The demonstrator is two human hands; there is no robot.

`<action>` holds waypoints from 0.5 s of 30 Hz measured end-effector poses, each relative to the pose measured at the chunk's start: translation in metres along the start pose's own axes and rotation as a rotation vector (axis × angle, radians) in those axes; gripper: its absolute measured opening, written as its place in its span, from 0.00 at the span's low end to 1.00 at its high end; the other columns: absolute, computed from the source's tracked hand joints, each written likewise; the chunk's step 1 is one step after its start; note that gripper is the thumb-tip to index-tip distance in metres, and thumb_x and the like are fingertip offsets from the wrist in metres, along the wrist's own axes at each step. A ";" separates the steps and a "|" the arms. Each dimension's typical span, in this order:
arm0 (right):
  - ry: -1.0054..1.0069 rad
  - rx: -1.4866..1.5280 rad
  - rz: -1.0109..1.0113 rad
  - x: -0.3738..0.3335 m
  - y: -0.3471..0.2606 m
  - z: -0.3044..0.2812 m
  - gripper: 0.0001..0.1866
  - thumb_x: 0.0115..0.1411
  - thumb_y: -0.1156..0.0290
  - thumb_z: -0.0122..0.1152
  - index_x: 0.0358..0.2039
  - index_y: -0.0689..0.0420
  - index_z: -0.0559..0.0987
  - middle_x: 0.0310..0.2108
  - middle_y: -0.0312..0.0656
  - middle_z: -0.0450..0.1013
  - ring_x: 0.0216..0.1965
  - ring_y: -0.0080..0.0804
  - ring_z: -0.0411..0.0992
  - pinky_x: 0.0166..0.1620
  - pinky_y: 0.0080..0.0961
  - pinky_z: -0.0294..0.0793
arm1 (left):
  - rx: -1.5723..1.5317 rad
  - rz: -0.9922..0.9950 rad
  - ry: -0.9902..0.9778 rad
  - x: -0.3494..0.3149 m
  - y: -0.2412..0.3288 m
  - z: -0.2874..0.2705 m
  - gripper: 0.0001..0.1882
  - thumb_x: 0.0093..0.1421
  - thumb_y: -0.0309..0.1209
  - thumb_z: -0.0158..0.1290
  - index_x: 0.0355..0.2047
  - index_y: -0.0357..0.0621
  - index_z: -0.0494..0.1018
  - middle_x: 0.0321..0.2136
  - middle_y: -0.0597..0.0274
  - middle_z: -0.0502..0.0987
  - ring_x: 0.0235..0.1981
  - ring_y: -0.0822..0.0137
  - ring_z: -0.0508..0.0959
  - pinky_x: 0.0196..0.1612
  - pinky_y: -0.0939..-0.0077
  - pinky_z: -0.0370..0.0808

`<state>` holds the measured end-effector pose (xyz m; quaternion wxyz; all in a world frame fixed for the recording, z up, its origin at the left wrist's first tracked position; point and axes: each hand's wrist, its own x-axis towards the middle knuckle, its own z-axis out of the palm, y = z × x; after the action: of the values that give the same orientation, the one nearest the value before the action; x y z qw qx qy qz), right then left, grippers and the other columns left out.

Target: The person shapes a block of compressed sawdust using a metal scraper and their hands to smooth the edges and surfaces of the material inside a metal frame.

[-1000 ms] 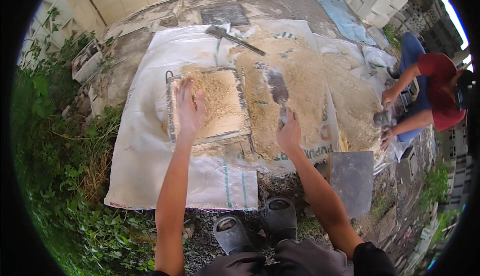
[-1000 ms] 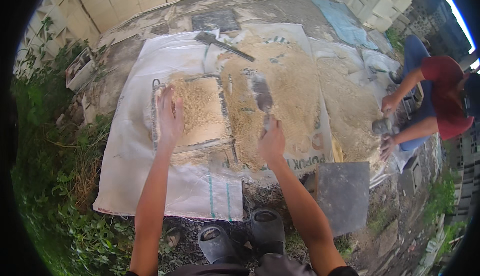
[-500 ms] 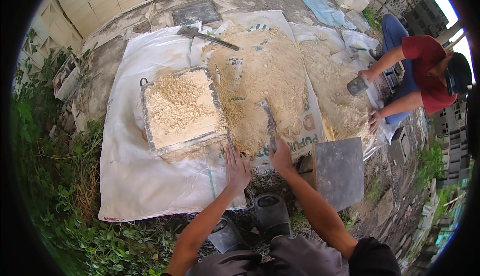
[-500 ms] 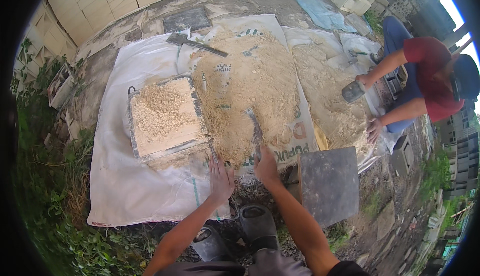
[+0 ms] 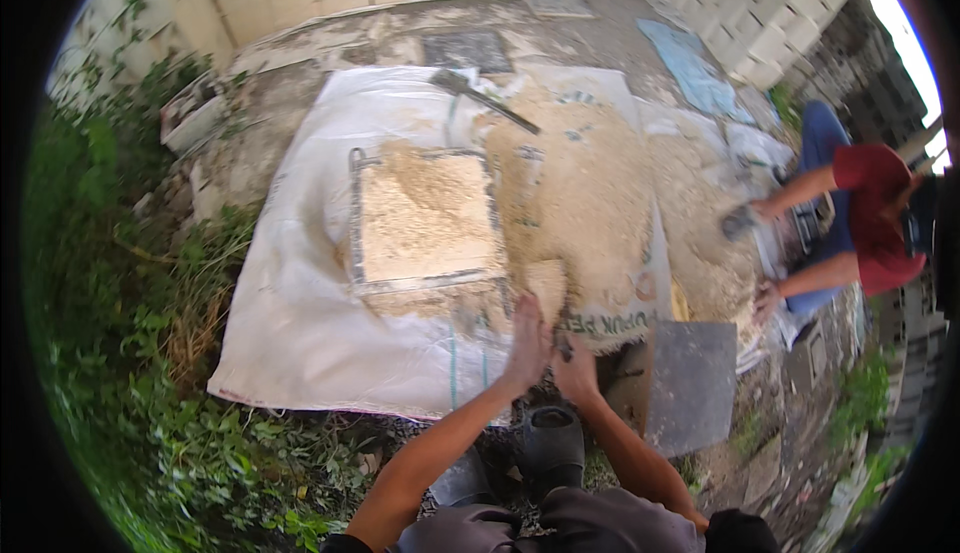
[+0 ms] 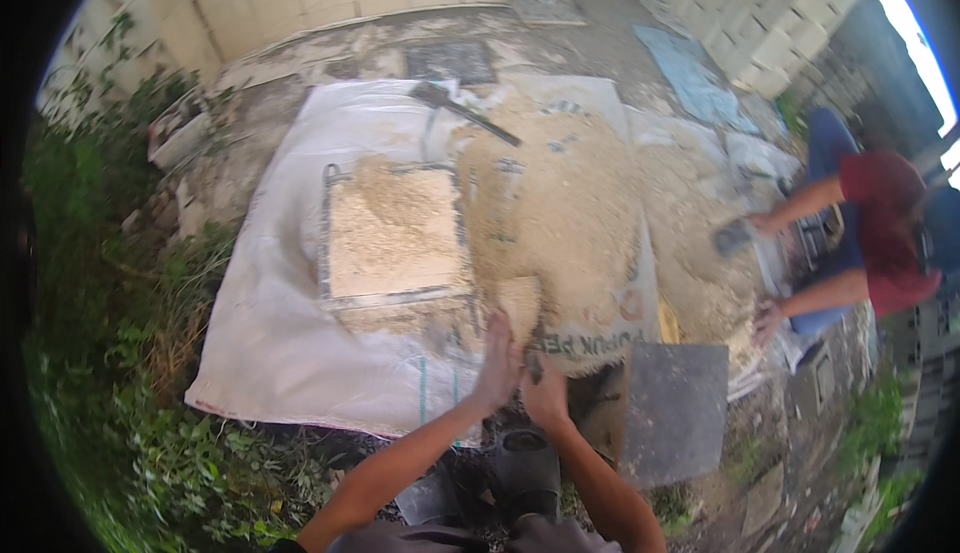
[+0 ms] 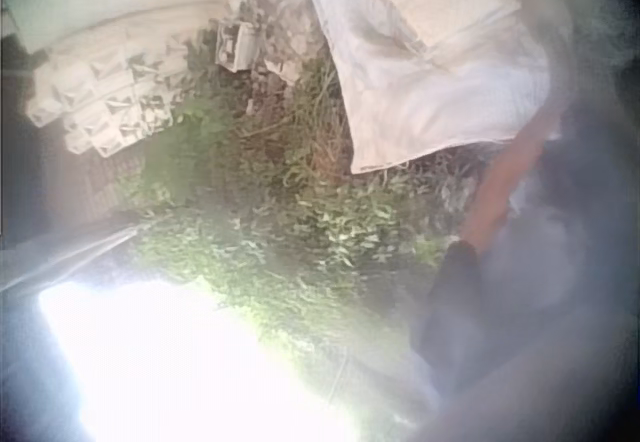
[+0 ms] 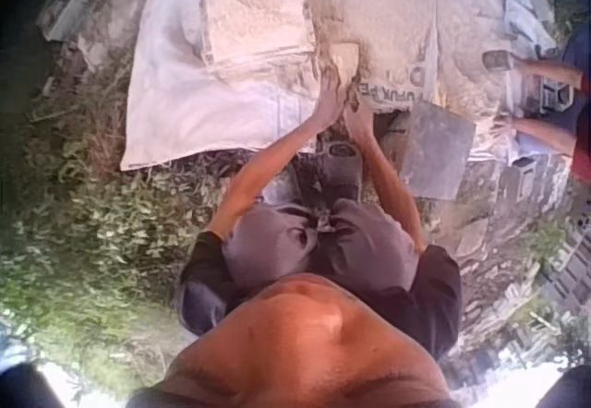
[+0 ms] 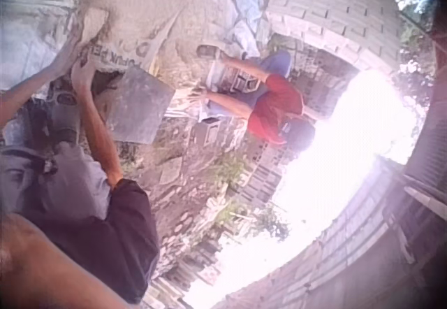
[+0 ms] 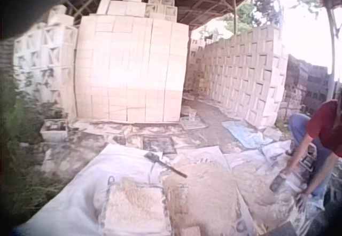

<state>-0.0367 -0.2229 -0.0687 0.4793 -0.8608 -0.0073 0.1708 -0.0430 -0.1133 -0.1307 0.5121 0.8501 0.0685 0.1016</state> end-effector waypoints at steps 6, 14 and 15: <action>0.138 -0.259 -0.252 0.028 -0.072 -0.042 0.15 0.54 0.71 0.56 0.41 0.63 0.73 0.27 0.51 0.72 0.28 0.44 0.71 0.35 0.33 0.69 | -0.130 0.287 -0.030 -0.017 0.067 -0.053 0.30 0.67 0.35 0.34 0.64 0.32 0.43 0.64 0.37 0.45 0.67 0.46 0.43 0.67 0.60 0.37; -0.153 -0.059 -0.422 0.039 -0.181 0.058 0.19 0.53 0.71 0.57 0.46 0.64 0.71 0.31 0.53 0.73 0.31 0.48 0.71 0.37 0.35 0.70 | 0.369 -0.172 0.769 0.103 0.012 -0.204 0.29 0.68 0.37 0.27 0.62 0.27 0.47 0.64 0.40 0.49 0.67 0.51 0.45 0.68 0.59 0.37; -0.061 -0.136 -0.545 0.050 -0.172 0.076 0.20 0.53 0.74 0.56 0.47 0.65 0.70 0.34 0.55 0.72 0.34 0.50 0.71 0.39 0.36 0.70 | 0.270 -0.158 0.753 0.114 0.014 -0.206 0.29 0.68 0.37 0.28 0.62 0.27 0.47 0.64 0.41 0.49 0.67 0.52 0.46 0.68 0.60 0.38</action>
<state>0.0136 -0.0583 0.0228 0.4484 -0.8517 -0.2643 0.0604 0.0175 0.0815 -0.0133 0.3412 0.8052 0.3293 0.3562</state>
